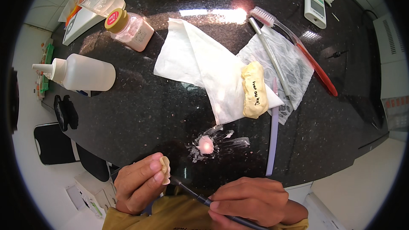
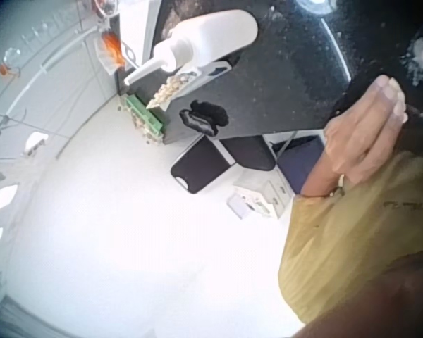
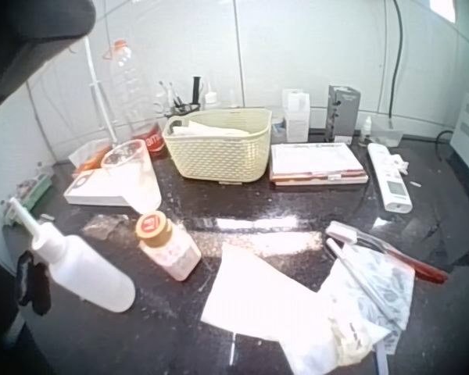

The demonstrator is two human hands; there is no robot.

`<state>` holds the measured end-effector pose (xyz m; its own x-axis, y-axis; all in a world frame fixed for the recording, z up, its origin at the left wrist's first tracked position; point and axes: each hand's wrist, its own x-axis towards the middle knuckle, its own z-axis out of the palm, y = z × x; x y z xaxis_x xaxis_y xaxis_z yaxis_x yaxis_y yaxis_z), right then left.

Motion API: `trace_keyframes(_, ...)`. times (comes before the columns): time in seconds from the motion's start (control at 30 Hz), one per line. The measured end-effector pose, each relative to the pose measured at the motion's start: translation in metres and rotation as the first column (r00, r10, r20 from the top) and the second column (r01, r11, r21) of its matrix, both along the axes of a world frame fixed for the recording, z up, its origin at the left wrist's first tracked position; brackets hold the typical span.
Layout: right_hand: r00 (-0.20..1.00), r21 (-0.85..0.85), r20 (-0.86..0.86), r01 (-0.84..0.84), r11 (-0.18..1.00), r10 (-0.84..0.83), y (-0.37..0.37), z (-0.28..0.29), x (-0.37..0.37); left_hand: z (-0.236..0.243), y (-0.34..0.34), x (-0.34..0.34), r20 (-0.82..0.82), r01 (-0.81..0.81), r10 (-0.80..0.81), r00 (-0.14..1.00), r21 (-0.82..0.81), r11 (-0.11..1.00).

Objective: The person applies a pink porcelain mixture to a dental crown using a fine brush, repeatedly dipping the brush in a glass of liquid and then into the mixture before applying it to the crown held in the other hand.

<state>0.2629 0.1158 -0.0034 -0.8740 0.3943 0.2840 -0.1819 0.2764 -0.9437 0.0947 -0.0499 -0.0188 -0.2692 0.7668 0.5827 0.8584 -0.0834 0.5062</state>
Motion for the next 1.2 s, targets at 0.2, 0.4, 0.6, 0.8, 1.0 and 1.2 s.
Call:
trace_keyframes(0.2,1.0,-0.008,0.017,-0.008,1.0,0.008,0.0,-0.001,0.001,-0.001,0.0,0.0,-0.006,0.0,0.0,1.0,0.004,1.0)
trace_keyframes(0.4,0.999,0.008,0.041,-0.033,0.999,0.032,0.002,0.002,0.0,-0.001,0.001,0.0,-0.007,-0.003,0.004,1.0,0.007,1.0)
trace_keyframes(0.6,0.999,0.021,0.037,-0.022,1.0,0.022,0.001,0.002,-0.001,0.0,0.001,0.0,-0.004,-0.002,0.002,1.0,0.0,1.0)
trace_keyframes(0.8,1.0,0.012,0.007,-0.005,1.0,0.005,0.0,0.0,-0.001,-0.001,0.0,0.001,-0.003,-0.011,0.011,1.0,0.008,1.0)
trace_keyframes(1.0,0.97,0.044,0.032,0.241,0.97,-0.242,-0.004,0.003,0.01,-0.001,0.001,0.0,-0.018,-0.001,0.002,1.0,0.01,1.0)
trace_keyframes(1.2,0.949,0.163,0.162,0.243,0.956,-0.269,0.002,0.0,0.009,-0.003,0.0,0.0,-0.036,-0.015,0.016,0.999,0.016,1.0)
